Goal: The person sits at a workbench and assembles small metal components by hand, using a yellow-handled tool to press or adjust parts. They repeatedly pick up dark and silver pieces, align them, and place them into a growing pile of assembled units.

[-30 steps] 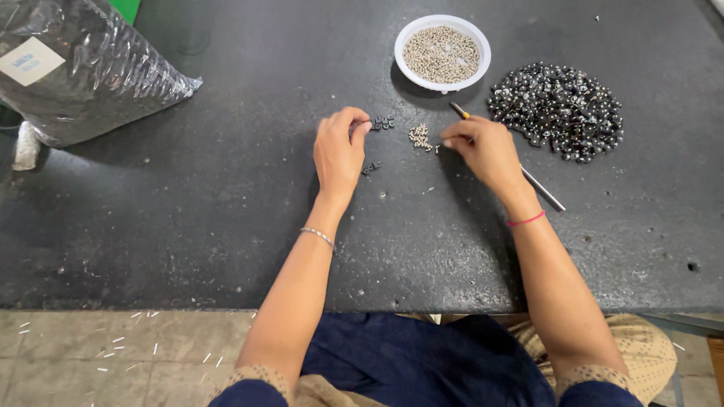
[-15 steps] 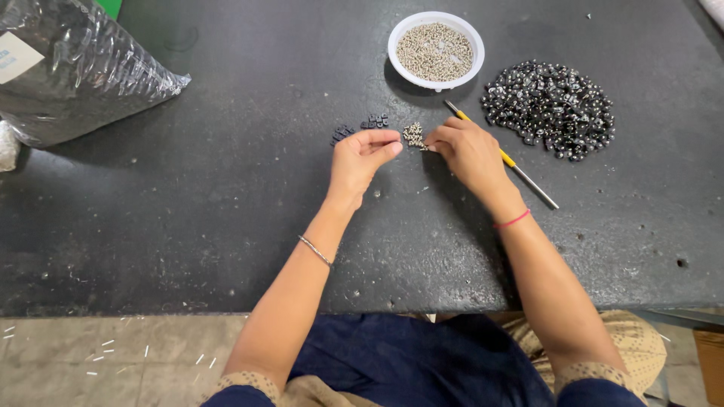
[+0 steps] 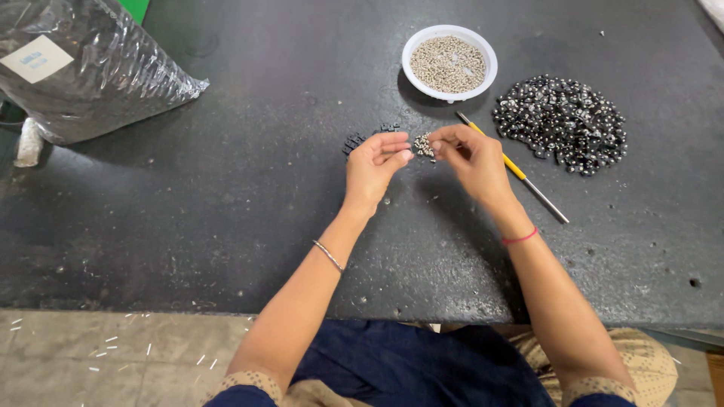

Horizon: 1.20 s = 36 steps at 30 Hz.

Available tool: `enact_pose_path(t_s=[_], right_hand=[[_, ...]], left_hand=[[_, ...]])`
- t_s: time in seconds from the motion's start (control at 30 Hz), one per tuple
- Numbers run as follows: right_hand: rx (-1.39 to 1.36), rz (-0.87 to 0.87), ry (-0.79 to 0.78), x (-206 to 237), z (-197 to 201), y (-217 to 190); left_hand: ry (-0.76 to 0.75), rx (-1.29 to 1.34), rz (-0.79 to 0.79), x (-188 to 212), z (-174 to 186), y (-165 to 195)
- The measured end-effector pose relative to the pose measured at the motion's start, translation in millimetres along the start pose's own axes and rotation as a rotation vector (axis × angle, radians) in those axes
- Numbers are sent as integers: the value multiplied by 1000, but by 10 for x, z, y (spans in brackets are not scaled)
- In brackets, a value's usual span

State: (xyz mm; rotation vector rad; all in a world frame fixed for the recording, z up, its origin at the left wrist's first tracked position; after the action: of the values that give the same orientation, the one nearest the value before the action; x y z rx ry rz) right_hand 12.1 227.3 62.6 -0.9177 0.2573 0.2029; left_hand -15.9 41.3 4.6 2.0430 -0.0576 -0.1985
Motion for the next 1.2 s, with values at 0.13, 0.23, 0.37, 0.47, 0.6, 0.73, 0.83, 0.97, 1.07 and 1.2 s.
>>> enact_pose_path(t_s=[0.13, 0.23, 0.37, 0.47, 0.6, 0.73, 0.83, 0.97, 1.07, 1.2], right_hand=[[-155, -8, -28, 11, -68, -94], [-138, 27, -20, 29, -81, -137], [-101, 37, -14, 44, -93, -124], [-120, 24, 2, 38, -122, -82], [-123, 28, 34, 41, -143, -9], [-175, -16, 26, 25, -173, 88], [-174, -37, 23, 13, -178, 136], [-158, -20, 26, 18, -181, 151], [-199, -26, 20, 21, -192, 165], [-228, -31, 11, 23, -205, 187]], left_hand=[[40, -132, -34, 48, -41, 101], [45, -155, -61, 60, -78, 164], [70, -191, -75, 87, -101, 238], [89, -192, -58, 122, -113, 284], [51, -109, -36, 143, -163, 311], [57, -107, -10, 152, -178, 316], [54, -120, -5, 151, -189, 327], [51, -147, -14, 164, -197, 337], [43, -141, -19, 174, -198, 334], [42, -110, -9, 178, -204, 328]])
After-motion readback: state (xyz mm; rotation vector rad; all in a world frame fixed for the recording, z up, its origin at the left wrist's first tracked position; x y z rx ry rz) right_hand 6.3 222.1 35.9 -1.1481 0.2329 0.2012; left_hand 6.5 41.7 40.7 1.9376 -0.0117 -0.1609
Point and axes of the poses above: each hand's wrist, its own x-axis away from the middle knuckle, its own z-axis out of the back of the hand, y = z × x, the point moved 4 cm from there along -x, towards the middle knuckle, and after that the axes turned 12 degrees about x, right-handed, at the moved point
